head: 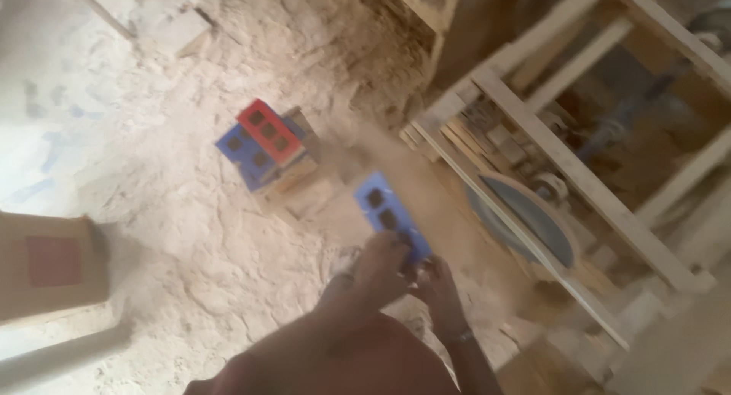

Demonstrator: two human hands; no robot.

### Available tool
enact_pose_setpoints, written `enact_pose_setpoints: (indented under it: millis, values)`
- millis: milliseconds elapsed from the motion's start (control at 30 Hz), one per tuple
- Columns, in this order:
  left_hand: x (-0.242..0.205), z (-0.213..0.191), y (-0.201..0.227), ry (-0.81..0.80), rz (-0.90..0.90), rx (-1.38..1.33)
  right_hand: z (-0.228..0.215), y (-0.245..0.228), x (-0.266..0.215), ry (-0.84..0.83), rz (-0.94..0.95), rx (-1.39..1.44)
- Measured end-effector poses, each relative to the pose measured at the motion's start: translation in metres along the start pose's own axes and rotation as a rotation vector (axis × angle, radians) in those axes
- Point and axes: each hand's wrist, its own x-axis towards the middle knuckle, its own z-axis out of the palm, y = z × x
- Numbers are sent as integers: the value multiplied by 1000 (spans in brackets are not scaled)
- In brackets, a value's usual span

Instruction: The person repeatedly picks up colorful rectangular blocks and presses them against a rotating grinding wheel to smooth their surfaces. After each block is processed, it is placed on a nearby stack. The person handles multiple blocks in sequence, rotating them to grind different sides.

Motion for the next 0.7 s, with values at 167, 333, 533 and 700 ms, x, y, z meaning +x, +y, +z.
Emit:
enact_pose_setpoints:
  millis: [167, 333, 533, 700]
  values:
    - [-19, 43, 70, -49, 125, -325, -41, -14, -37, 288, -50, 349]
    - [13, 44, 57, -402, -169, -835, -97, -17, -78, 325, -80, 211]
    - [50, 80, 32, -589, -698, -1353, -107, 4, -69, 305, -117, 374]
    - [101, 147, 7, -452, -692, -1385, -94, 0, 8, 541, -90, 764]
